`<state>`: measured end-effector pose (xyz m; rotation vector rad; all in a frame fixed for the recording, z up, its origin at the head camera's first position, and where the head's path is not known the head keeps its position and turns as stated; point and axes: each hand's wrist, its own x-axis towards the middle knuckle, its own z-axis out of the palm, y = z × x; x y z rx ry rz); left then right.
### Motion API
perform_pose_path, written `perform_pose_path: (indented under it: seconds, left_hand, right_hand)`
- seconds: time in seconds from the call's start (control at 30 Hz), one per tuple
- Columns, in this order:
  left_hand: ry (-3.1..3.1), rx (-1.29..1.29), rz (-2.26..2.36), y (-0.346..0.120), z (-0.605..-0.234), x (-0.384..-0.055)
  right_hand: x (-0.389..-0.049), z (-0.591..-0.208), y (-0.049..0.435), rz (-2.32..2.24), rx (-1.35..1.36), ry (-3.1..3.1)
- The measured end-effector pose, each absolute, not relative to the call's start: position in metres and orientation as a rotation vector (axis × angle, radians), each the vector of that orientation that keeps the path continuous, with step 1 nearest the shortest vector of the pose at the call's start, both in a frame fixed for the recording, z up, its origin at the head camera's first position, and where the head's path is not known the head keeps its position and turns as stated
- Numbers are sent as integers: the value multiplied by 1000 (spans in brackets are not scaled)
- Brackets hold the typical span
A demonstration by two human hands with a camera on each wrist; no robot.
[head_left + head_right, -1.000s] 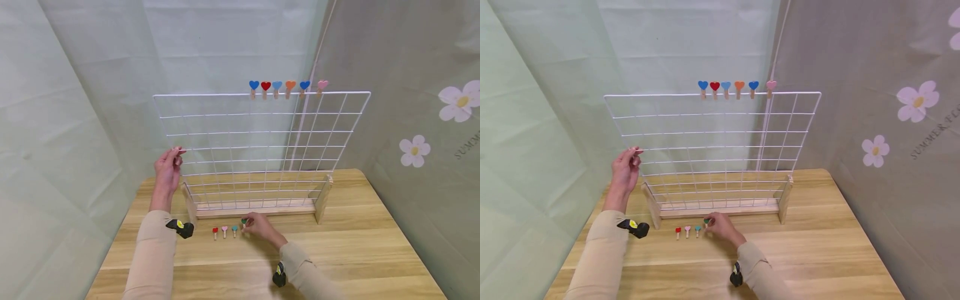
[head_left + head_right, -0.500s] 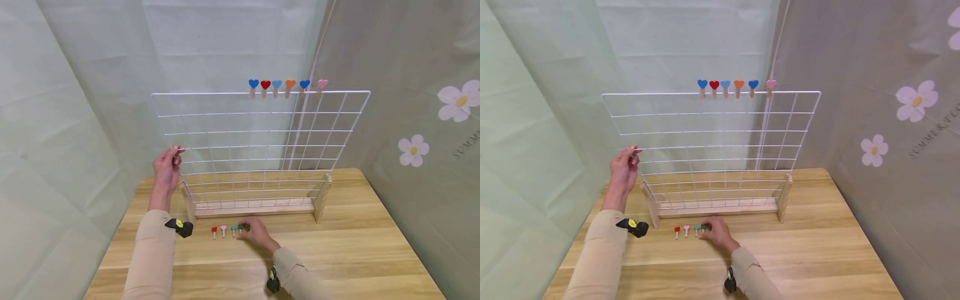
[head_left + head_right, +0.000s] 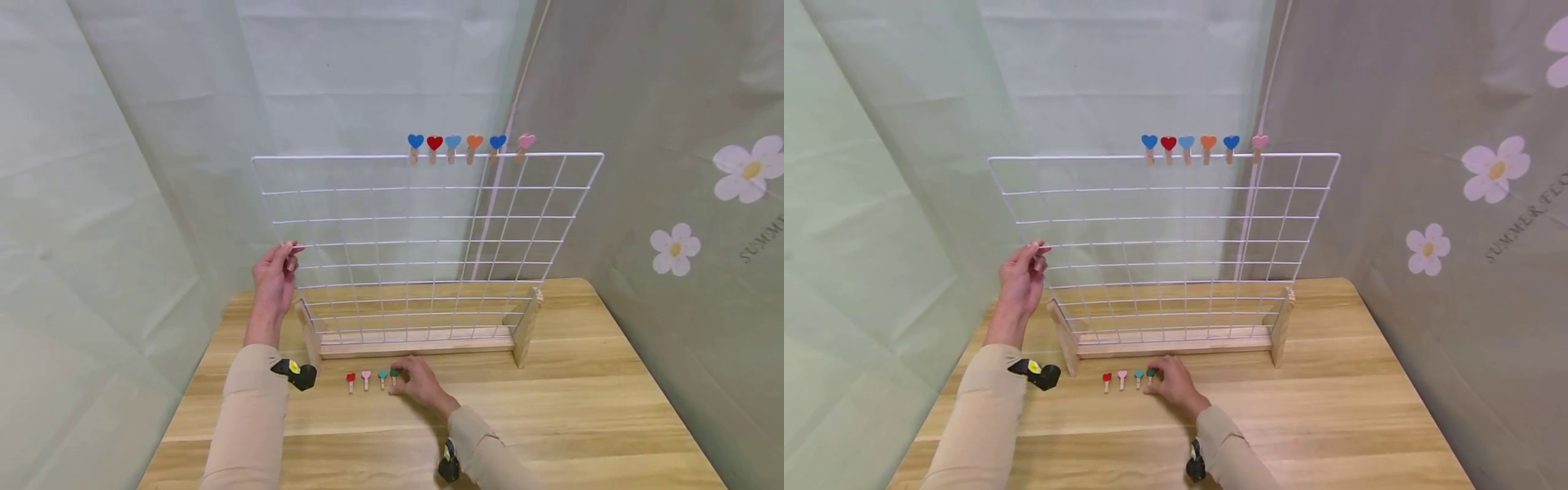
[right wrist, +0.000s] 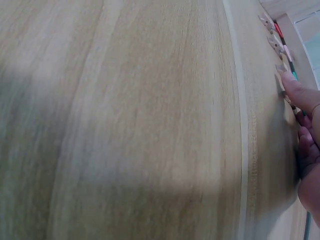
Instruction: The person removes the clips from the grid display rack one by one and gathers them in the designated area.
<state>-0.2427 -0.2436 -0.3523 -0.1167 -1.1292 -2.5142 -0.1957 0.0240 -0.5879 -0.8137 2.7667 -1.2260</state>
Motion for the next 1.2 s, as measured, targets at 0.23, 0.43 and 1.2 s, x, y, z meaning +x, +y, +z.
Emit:
perform_pose_path:
  seconds: [0.23,0.43,1.2]
  left_hand:
    - [-1128,-96,-2530,-243,-353,-244]
    - [-1146,-79,-2518,-242,-353,-244]
    - [-1185,-61,-2506,-245,-352,-242]
  right_hand:
    - [-191,-586,31,-1393,-799,2624]
    - [-185,-573,45,-1501,-649,2540]
    - [-195,-401,119,-1536,-744,2904]
